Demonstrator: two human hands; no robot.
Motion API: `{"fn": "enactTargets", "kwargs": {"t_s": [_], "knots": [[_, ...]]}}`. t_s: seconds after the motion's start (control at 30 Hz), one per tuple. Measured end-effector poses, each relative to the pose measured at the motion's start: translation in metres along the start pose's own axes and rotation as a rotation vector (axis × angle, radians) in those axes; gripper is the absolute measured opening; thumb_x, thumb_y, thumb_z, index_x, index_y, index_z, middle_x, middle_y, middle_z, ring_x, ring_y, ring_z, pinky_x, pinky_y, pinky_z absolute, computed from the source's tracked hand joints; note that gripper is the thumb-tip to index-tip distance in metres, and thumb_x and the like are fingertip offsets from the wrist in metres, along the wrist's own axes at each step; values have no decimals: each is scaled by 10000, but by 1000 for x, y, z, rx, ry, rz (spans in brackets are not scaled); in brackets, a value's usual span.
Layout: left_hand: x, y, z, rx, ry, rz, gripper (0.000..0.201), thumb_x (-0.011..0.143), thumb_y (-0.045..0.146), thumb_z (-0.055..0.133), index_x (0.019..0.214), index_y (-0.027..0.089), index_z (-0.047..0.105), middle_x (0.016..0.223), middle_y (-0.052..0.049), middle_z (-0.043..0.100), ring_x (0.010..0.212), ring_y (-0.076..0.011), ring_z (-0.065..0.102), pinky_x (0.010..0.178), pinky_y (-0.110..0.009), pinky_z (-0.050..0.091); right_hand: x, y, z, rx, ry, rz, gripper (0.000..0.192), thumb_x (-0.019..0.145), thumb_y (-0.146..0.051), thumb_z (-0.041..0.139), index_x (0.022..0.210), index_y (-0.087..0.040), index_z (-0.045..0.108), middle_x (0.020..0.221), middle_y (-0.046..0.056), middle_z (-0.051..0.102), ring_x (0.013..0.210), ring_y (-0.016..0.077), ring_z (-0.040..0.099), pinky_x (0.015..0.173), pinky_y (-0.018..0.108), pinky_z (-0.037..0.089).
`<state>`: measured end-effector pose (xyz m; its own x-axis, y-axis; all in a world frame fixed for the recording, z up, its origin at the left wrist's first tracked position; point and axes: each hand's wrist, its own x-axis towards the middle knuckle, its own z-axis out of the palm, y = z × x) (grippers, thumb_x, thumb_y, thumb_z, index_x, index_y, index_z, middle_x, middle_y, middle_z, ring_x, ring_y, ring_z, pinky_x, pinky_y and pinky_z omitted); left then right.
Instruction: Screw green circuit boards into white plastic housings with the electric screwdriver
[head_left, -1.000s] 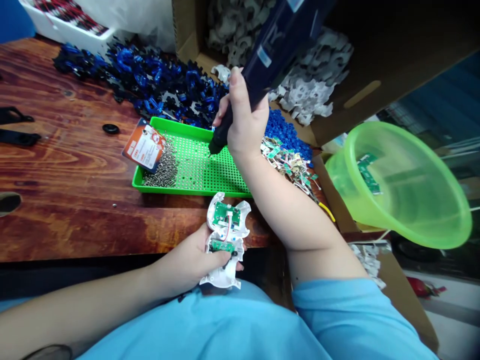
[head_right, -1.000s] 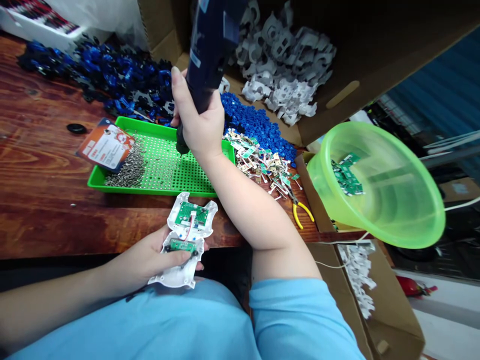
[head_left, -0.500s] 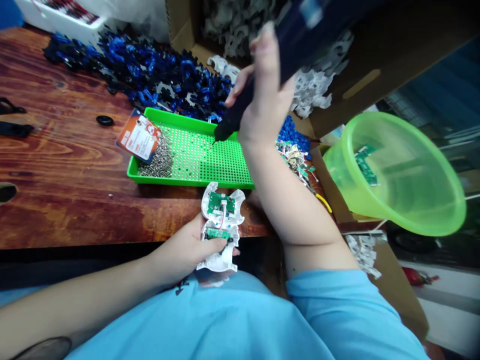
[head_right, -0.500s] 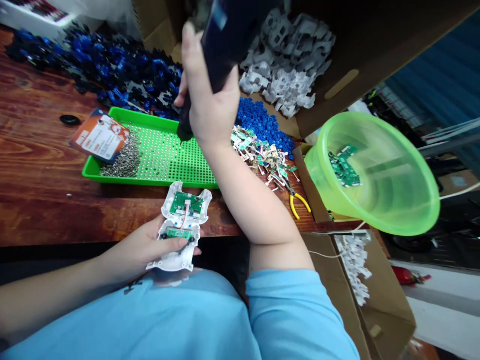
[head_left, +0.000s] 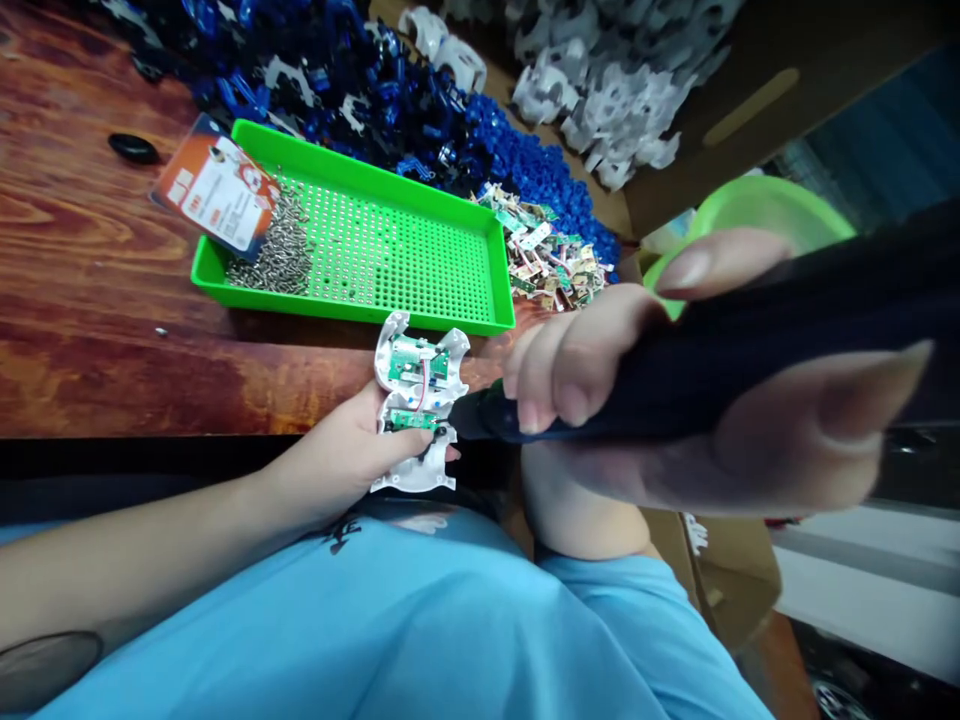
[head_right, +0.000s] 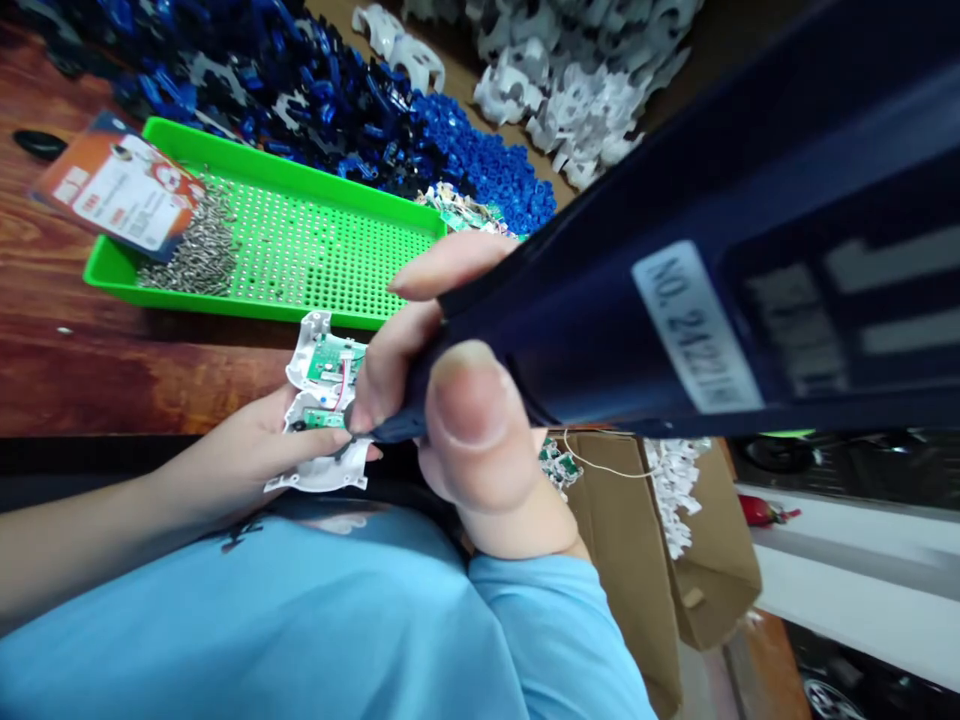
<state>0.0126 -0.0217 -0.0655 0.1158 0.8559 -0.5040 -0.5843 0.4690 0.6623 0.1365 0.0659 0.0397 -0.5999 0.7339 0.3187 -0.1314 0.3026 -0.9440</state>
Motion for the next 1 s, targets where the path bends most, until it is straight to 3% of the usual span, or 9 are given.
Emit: {"fn": "enactTargets", "kwargs": {"t_s": [0.1, 0.27, 0.47, 0.63, 0.87, 1.0], "knots": [[0, -3, 0, -25, -6, 19, 399, 724, 167, 761, 1091, 182, 606, 778, -9, 777, 725, -180, 737, 666, -240, 583, -1, 5, -6, 137, -107, 36, 312, 814, -582, 612, 718, -286, 587, 498, -59, 562, 446, 154, 594, 514, 339, 549], [0, -4, 1, -27, -30, 36, 375, 742, 159, 746, 1091, 165, 608, 790, -20, 776, 737, -170, 733, 688, -236, 583, -5, 17, -7, 192, -86, -40, 334, 800, -624, 600, 867, -298, 576, 528, -82, 582, 440, 118, 575, 532, 309, 543], [-1, -3, 2, -61, -27, 43, 456, 726, 152, 754, 1150, 170, 588, 766, -8, 768, 690, -160, 718, 659, -233, 574, -11, 20, -1, 189, -46, -26, 182, 859, -446, 631, 874, -274, 571, 535, -70, 568, 472, 116, 586, 512, 304, 525], [-1, 0, 3, -14, -25, 55, 474, 736, 125, 729, 1185, 168, 583, 876, -7, 777, 744, -160, 723, 707, -236, 573, -9, 35, 0, 275, -128, -202, 346, 848, -596, 555, 854, -252, 585, 547, -48, 562, 450, 114, 565, 442, 295, 497], [-3, 1, 1, 71, -3, 55, 488, 730, 88, 699, 1198, 160, 581, 856, 4, 779, 760, -166, 723, 707, -233, 566, -11, 46, 2, 285, -121, -250, 356, 840, -603, 561, 855, -248, 581, 546, -59, 524, 446, 96, 567, 444, 274, 504], [-2, 3, 3, 41, 1, 56, 459, 679, 77, 711, 1120, 154, 611, 819, 6, 774, 749, -181, 725, 675, -238, 569, -12, 51, -3, 277, -121, -313, 444, 833, -674, 496, 953, -259, 597, 545, -74, 516, 432, 79, 556, 427, 255, 490]]}}
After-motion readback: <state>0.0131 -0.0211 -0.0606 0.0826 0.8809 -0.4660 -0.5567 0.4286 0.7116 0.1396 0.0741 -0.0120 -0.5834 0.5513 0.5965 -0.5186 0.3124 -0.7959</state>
